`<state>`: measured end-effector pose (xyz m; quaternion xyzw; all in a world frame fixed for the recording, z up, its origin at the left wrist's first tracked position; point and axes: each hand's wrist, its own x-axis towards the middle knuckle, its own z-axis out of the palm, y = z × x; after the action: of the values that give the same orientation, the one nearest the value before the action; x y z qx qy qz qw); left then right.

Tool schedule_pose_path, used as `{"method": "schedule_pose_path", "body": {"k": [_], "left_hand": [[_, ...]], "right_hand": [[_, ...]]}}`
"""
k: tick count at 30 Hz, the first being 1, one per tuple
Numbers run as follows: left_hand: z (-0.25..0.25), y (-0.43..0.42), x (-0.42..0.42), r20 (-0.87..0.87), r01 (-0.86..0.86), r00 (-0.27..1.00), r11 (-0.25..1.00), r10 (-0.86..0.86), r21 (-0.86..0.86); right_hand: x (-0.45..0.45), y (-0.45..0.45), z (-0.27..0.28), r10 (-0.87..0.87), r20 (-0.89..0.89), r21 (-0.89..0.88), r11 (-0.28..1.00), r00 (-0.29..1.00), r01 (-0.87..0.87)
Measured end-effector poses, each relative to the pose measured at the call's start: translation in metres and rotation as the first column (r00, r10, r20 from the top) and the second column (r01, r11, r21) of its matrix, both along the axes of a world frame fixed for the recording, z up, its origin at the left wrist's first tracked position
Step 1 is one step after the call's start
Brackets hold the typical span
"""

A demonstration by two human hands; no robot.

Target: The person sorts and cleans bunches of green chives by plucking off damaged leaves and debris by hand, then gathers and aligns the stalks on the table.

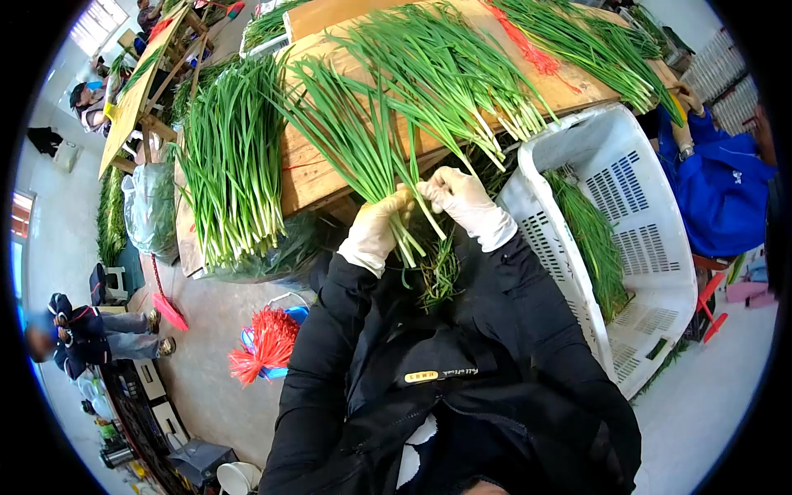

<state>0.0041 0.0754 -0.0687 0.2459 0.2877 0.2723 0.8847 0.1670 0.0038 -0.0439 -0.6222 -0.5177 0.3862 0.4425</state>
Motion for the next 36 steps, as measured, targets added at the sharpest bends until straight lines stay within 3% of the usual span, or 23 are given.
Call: {"method": "schedule_pose_path", "body": {"k": [1, 3, 4, 5, 7, 8, 9, 11, 13, 14, 15, 19, 21, 23, 25, 26, 27, 29, 31, 32, 33, 36], "left_hand": [[0.0, -0.001, 0.0, 0.02, 0.006, 1.0, 1.0, -0.006, 0.001], [-0.004, 0.001, 0.001, 0.07, 0.023, 0.997, 1.0, -0.024, 0.004], [-0.002, 0.002, 0.001, 0.122, 0.037, 0.992, 0.999, -0.038, 0.011], [0.0, 0.002, 0.002, 0.124, 0.034, 0.992, 0.999, -0.036, 0.015], [0.007, -0.001, 0.002, -0.052, -0.017, 0.999, 0.999, 0.016, -0.03], [0.015, -0.003, 0.002, -0.061, -0.005, 0.998, 1.0, 0.005, -0.006], [0.015, -0.003, 0.003, -0.061, -0.005, 0.998, 1.0, 0.004, -0.007], [0.012, -0.004, 0.005, -0.001, -0.018, 1.0, 0.999, 0.018, -0.033], [-0.003, -0.001, 0.007, 0.044, -0.019, 0.999, 0.999, 0.021, -0.041], [-0.003, -0.002, 0.009, 0.039, -0.021, 0.999, 1.0, 0.022, -0.017], [-0.003, -0.003, 0.01, 0.034, -0.026, 0.999, 1.0, 0.025, 0.007], [0.004, -0.002, 0.009, 0.017, 0.033, 0.999, 0.999, -0.033, 0.021], [0.009, 0.004, 0.008, 0.02, 0.033, 0.999, 0.993, -0.036, 0.117], [0.024, 0.0, 0.006, 0.061, -0.046, 0.997, 0.985, 0.036, 0.167], [0.048, -0.005, 0.006, 0.176, -0.137, 0.98, 0.953, 0.091, 0.271], [0.05, -0.003, 0.007, 0.111, -0.119, 0.99, 0.955, 0.092, 0.272], [0.051, -0.002, 0.006, 0.045, -0.102, 0.995, 0.957, 0.094, 0.27], [0.031, 0.007, 0.009, 0.18, 0.038, 0.982, 0.995, -0.054, 0.093], [0.024, 0.0, 0.011, 0.236, 0.15, 0.961, 0.989, -0.146, 0.004], [0.021, -0.002, 0.014, 0.224, 0.182, 0.961, 0.981, -0.163, -0.069], [0.019, -0.006, 0.017, 0.181, 0.181, 0.97, 0.979, -0.161, -0.096], [0.017, -0.009, 0.021, 0.282, 0.25, 0.932, 0.967, -0.228, -0.047]], "right_hand": [[0.0, 0.002, 0.004, -0.004, 0.222, 0.027, 1.0, 0.975, -0.002], [-0.001, 0.01, -0.012, 0.016, 0.333, 0.26, 0.959, 0.943, -0.108], [-0.005, 0.008, -0.01, -0.134, 0.513, 0.33, 0.943, 0.848, -0.05], [-0.004, 0.008, -0.01, -0.134, 0.514, 0.334, 0.941, 0.847, -0.054], [-0.002, 0.006, -0.006, -0.311, 0.543, 0.449, 0.893, 0.78, 0.043], [-0.004, 0.001, 0.0, -0.274, 0.123, 0.43, 0.881, 0.954, 0.198], [-0.003, -0.004, 0.009, -0.254, -0.238, 0.296, 0.9, 0.937, 0.319], [0.007, -0.008, 0.004, -0.203, -0.248, 0.282, 0.92, 0.947, 0.271], [0.004, -0.006, -0.003, -0.019, 0.022, 0.285, 0.958, 1.0, 0.012], [-0.001, -0.007, 0.001, -0.026, 0.322, 0.177, 0.984, 0.946, -0.033], [-0.003, -0.004, -0.003, -0.025, 0.417, 0.232, 0.969, 0.909, -0.08], [-0.018, -0.006, -0.005, -0.22, 0.544, 0.446, 0.893, 0.81, -0.057], [-0.021, -0.018, 0.011, -0.174, 0.595, 0.43, 0.894, 0.785, -0.128], [-0.024, -0.036, 0.022, -0.117, 0.456, 0.502, 0.853, 0.882, -0.146], [-0.016, -0.056, 0.01, 0.038, 0.588, 0.235, 0.948, 0.808, -0.215], [-0.007, -0.067, 0.013, 0.192, 0.605, -0.002, 0.971, 0.773, -0.24], [0.009, -0.075, 0.013, 0.443, 0.609, -0.364, 0.893, 0.658, -0.264], [0.035, -0.074, 0.029, 0.296, 0.412, -0.343, 0.926, 0.862, -0.155], [0.055, -0.074, 0.058, -0.005, 0.353, -0.261, 0.96, 0.935, 0.104], [0.06, -0.069, 0.064, -0.175, 0.415, -0.178, 0.947, 0.893, 0.268], [0.066, -0.06, 0.061, -0.263, 0.739, 0.034, 0.934, 0.62, 0.356], [0.052, -0.03, 0.057, -0.267, 0.874, 0.126, 0.931, 0.406, 0.342]]}}
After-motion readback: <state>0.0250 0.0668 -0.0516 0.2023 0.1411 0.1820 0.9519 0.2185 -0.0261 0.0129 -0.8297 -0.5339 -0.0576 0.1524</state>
